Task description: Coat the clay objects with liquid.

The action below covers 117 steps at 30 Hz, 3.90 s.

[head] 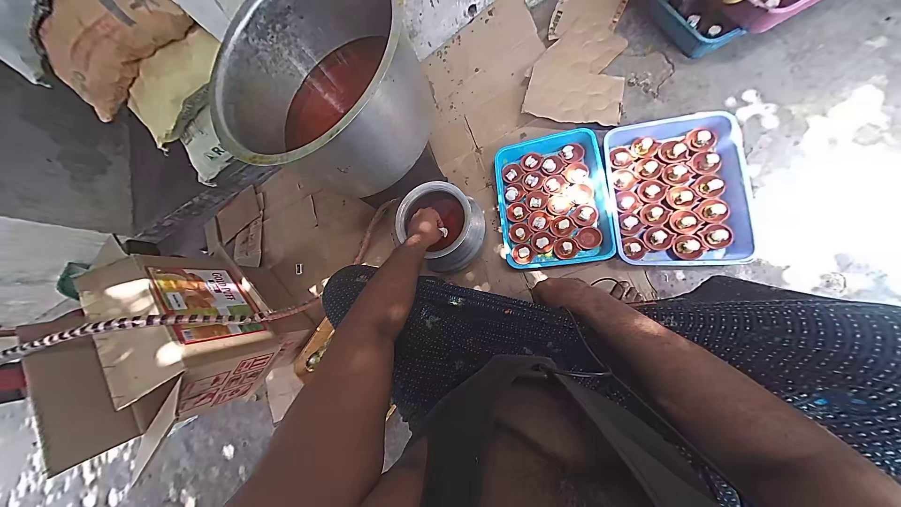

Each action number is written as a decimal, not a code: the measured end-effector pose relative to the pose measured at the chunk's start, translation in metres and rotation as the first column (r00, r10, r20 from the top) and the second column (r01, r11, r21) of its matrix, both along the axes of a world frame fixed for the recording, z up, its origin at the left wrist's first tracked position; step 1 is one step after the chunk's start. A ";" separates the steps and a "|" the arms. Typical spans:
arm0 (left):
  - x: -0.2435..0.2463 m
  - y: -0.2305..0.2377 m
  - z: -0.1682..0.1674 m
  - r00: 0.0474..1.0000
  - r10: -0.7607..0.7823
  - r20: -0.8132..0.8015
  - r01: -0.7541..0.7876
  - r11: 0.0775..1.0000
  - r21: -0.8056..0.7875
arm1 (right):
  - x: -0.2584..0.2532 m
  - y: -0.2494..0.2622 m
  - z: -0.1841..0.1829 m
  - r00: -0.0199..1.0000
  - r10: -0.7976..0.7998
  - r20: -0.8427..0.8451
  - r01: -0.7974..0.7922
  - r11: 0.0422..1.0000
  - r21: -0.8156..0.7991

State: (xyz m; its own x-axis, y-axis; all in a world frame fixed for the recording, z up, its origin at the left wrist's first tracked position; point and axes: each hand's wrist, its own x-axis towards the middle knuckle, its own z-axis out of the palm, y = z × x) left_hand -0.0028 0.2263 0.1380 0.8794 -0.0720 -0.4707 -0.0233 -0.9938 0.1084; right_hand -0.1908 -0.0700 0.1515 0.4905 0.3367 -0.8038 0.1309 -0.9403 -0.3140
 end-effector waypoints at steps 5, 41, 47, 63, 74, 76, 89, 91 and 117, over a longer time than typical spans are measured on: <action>-0.002 -0.004 0.003 0.998 -0.028 -0.052 0.030 0.999 0.036 | 0.001 -0.001 0.004 1.000 0.010 -0.015 -0.010 1.000 0.008; 0.006 0.000 0.014 0.997 0.002 0.081 0.002 0.999 -0.041 | 0.004 0.003 0.007 0.999 -0.009 -0.037 0.007 0.999 -0.049; 0.004 0.001 0.004 1.000 -0.007 0.021 0.007 1.000 0.005 | 0.006 0.002 -0.003 1.000 0.002 -0.017 -0.003 0.999 -0.050; 0.001 -0.001 0.004 0.998 -0.016 -0.053 0.019 0.997 0.071 | 0.005 0.002 0.009 1.000 0.004 -0.026 -0.005 0.999 -0.046; 0.004 0.001 0.005 1.000 -0.010 -0.025 0.011 0.999 0.039 | 0.002 0.000 0.008 1.000 -0.024 -0.002 0.024 0.999 -0.023; 0.007 0.003 0.008 0.999 0.016 0.034 -0.016 1.000 -0.018 | 0.001 -0.002 0.005 1.000 -0.030 0.009 0.030 1.000 -0.009; 0.010 0.005 0.017 0.988 0.108 0.113 -0.081 0.972 -0.222 | 0.000 0.001 0.008 0.999 -0.038 -0.009 0.037 0.998 -0.042; 0.012 0.009 0.018 0.976 0.204 0.081 -0.165 0.925 -0.343 | -0.002 0.001 0.012 0.999 -0.044 -0.018 0.043 0.998 -0.044; -0.007 -0.217 -0.059 0.981 -0.189 -0.044 0.111 0.734 -0.670 | -0.025 -0.051 0.021 0.985 -0.160 -0.060 0.166 0.979 0.121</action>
